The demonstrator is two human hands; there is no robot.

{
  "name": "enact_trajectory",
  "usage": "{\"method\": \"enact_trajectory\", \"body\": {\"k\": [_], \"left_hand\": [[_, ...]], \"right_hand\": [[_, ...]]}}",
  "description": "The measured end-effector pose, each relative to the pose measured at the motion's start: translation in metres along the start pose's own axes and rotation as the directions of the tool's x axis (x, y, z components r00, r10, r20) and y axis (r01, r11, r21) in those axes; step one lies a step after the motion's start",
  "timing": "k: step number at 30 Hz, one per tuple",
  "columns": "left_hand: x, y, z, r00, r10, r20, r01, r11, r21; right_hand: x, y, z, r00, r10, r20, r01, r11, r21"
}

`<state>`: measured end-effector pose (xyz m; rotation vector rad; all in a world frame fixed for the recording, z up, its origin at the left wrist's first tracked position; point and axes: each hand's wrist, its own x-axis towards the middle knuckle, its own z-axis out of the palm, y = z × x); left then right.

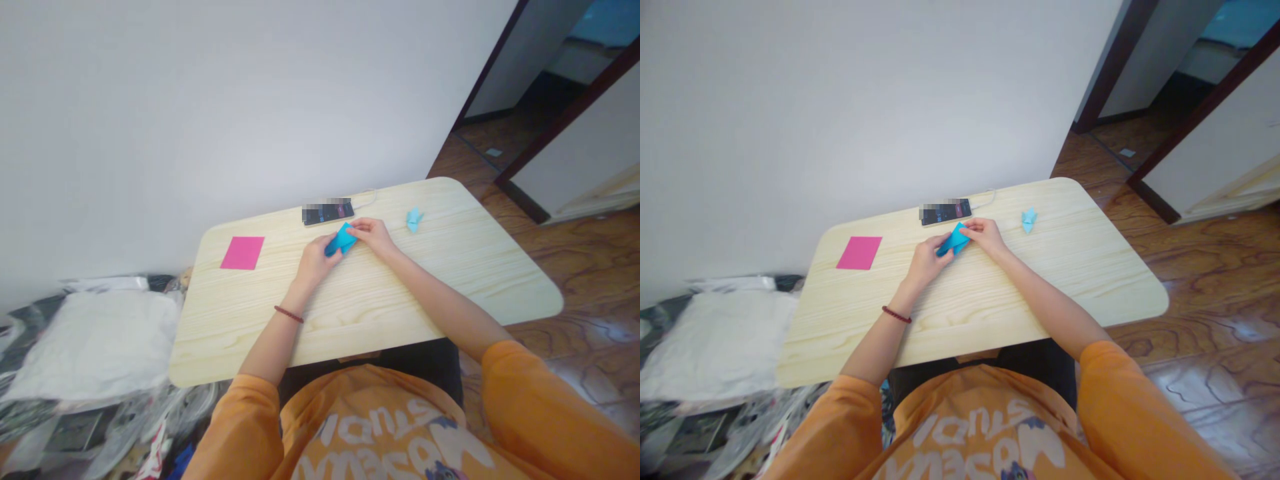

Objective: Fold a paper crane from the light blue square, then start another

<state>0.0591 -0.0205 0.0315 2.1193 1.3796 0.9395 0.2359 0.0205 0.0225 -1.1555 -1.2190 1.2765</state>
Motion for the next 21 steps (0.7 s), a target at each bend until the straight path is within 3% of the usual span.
{"method": "enact_trajectory", "body": {"k": [4, 9, 16, 19, 21], "left_hand": [[-0.001, 0.001, -0.002, 1.000, -0.001, -0.026, 0.001, 1.000, -0.006], [0.000, -0.002, -0.003, 0.975, -0.120, -0.188, 0.104, 0.990, -0.096], [0.005, -0.007, -0.003, 0.862, -0.316, -0.396, 0.236, 0.942, -0.238], [0.007, -0.014, 0.003, 0.804, -0.444, -0.396, 0.295, 0.876, -0.381], [0.008, -0.020, 0.007, 0.794, -0.510, -0.332, 0.293, 0.799, -0.526]], "right_hand": [[-0.002, -0.004, 0.002, 0.999, 0.005, 0.031, -0.005, 1.000, 0.006], [-0.008, -0.010, 0.005, 0.997, -0.032, 0.076, 0.028, 0.999, 0.041], [-0.019, -0.009, 0.008, 0.937, -0.172, 0.303, 0.220, 0.967, -0.132], [-0.021, -0.007, 0.012, 0.899, -0.228, 0.375, 0.340, 0.902, -0.266], [-0.021, -0.007, 0.014, 0.901, -0.256, 0.351, 0.377, 0.861, -0.340]]}}
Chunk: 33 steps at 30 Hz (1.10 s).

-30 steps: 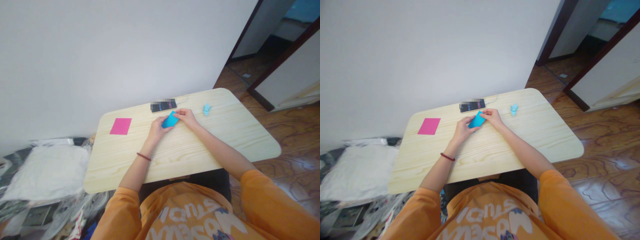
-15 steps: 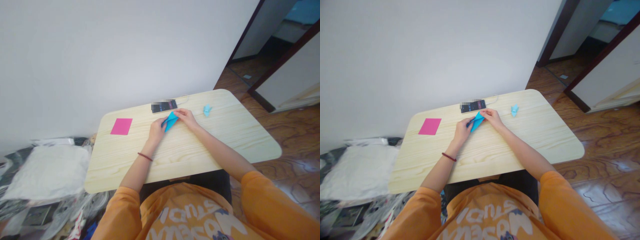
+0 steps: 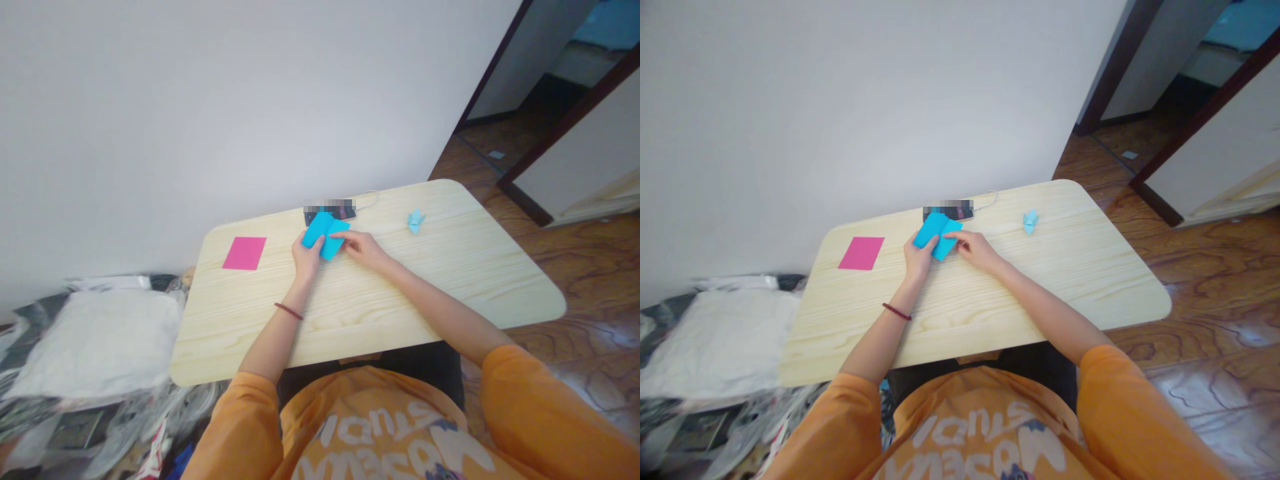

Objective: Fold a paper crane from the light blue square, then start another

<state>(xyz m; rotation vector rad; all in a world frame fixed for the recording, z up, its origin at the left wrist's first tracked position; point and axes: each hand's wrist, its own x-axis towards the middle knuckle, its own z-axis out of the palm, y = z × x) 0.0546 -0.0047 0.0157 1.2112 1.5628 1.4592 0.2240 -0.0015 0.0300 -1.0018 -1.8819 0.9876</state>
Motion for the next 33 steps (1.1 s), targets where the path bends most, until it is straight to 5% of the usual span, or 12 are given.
{"method": "enact_trajectory", "body": {"k": [6, 13, 23, 33], "left_hand": [[0.006, -0.002, -0.003, 0.957, -0.188, 0.220, 0.243, 0.935, -0.258], [0.005, 0.013, -0.013, 0.904, -0.233, 0.358, 0.324, 0.920, -0.219], [0.004, 0.008, -0.009, 0.907, -0.260, 0.331, 0.372, 0.865, -0.338], [-0.001, 0.017, -0.009, 0.925, -0.139, 0.352, 0.240, 0.935, -0.260]], "right_hand": [[0.000, -0.002, -0.005, 0.992, 0.043, -0.121, -0.049, 0.998, -0.049], [0.000, 0.001, -0.010, 0.998, 0.047, 0.047, -0.045, 0.999, -0.031], [0.001, 0.015, -0.008, 0.994, -0.054, 0.092, 0.043, 0.992, 0.117], [0.006, 0.018, -0.010, 0.998, 0.035, 0.060, -0.050, 0.957, 0.284]]}}
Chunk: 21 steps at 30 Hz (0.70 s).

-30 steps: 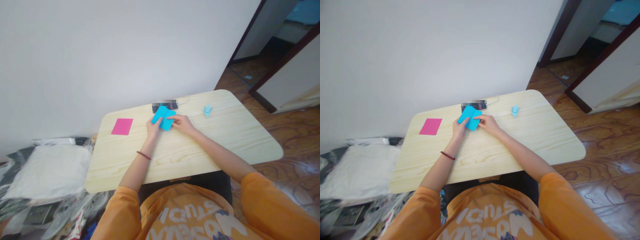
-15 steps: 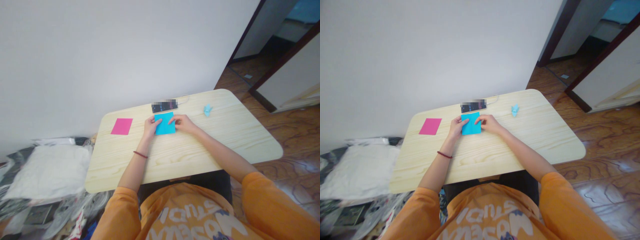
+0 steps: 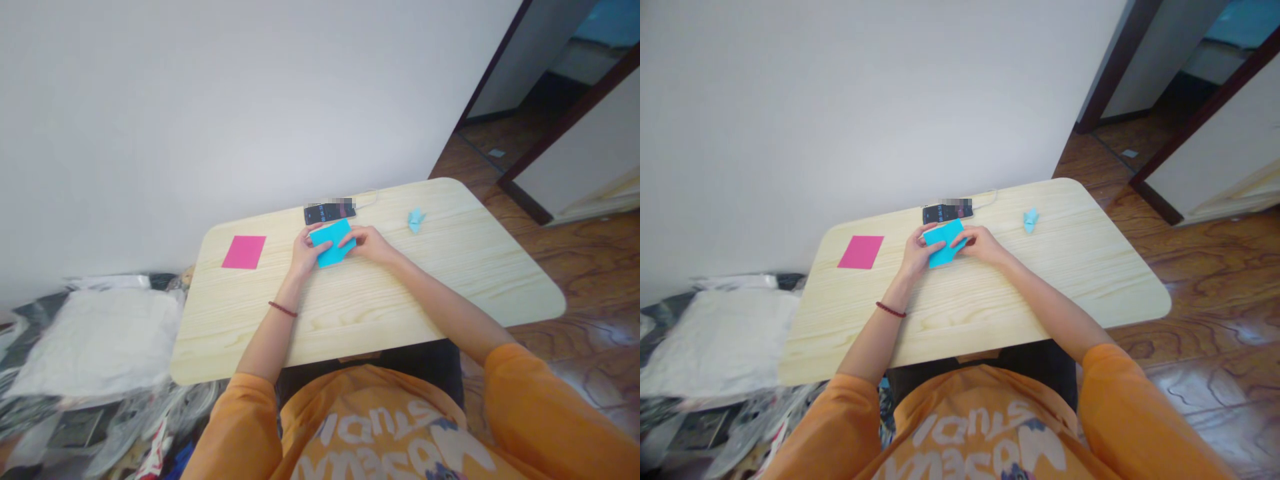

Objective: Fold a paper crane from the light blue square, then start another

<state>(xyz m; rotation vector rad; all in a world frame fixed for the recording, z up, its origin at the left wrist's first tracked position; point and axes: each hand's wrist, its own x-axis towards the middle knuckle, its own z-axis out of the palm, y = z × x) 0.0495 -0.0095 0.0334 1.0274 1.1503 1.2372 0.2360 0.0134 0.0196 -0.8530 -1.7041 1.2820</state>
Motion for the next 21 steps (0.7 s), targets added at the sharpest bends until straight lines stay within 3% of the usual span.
{"method": "enact_trajectory", "body": {"k": [13, 17, 21], "left_hand": [[-0.001, 0.001, 0.001, 0.999, -0.001, 0.032, 0.002, 0.999, -0.033], [-0.002, 0.002, 0.002, 0.999, -0.004, 0.053, 0.005, 1.000, -0.026], [0.001, -0.002, 0.003, 0.994, 0.072, 0.087, -0.068, 0.997, -0.046]], "right_hand": [[-0.002, -0.010, 0.003, 0.998, 0.034, -0.043, -0.033, 0.999, 0.023], [0.000, -0.013, 0.004, 0.983, 0.120, -0.138, -0.107, 0.990, 0.097], [0.002, -0.013, 0.003, 0.940, 0.225, -0.256, -0.167, 0.959, 0.230]]}}
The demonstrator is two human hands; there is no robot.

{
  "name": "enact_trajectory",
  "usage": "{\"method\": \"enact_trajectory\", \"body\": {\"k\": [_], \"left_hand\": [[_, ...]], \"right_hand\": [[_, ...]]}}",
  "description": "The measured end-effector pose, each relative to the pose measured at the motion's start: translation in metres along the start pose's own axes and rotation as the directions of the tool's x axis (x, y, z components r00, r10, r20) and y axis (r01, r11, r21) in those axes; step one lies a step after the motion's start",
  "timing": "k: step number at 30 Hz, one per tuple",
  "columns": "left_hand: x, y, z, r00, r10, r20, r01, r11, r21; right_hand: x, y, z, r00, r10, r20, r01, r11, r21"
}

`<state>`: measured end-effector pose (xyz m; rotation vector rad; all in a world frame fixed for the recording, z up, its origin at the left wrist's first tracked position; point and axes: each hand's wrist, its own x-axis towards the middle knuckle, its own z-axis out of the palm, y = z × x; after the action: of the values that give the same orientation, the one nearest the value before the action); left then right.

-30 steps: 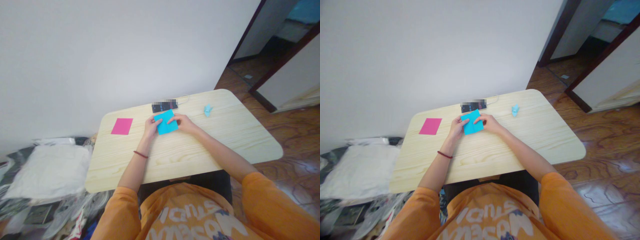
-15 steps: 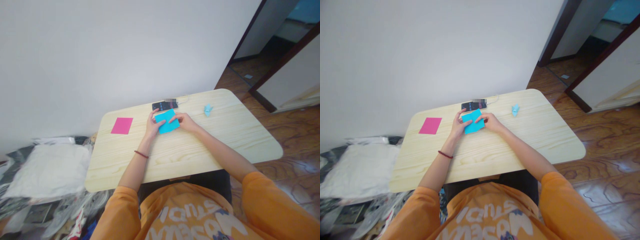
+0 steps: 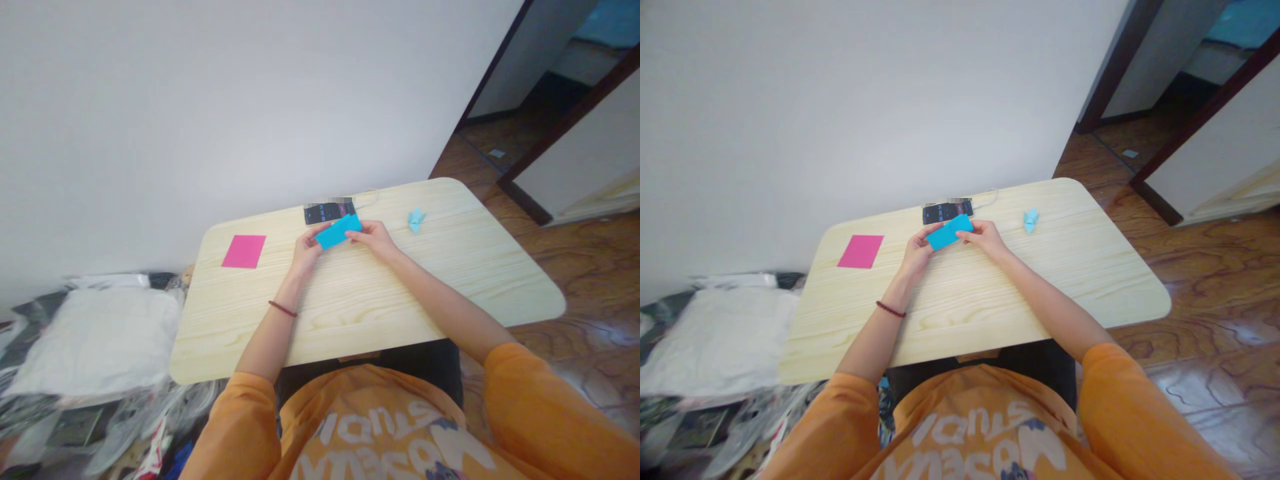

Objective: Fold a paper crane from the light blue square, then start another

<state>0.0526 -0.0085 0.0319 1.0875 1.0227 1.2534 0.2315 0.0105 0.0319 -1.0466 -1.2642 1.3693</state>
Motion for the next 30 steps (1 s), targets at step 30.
{"method": "enact_trajectory", "body": {"k": [30], "left_hand": [[-0.014, 0.006, 0.019, 0.967, 0.082, -0.240, -0.068, 0.995, 0.066]], "right_hand": [[-0.002, -0.001, 0.006, 0.998, 0.064, -0.029, -0.056, 0.972, 0.228]]}}
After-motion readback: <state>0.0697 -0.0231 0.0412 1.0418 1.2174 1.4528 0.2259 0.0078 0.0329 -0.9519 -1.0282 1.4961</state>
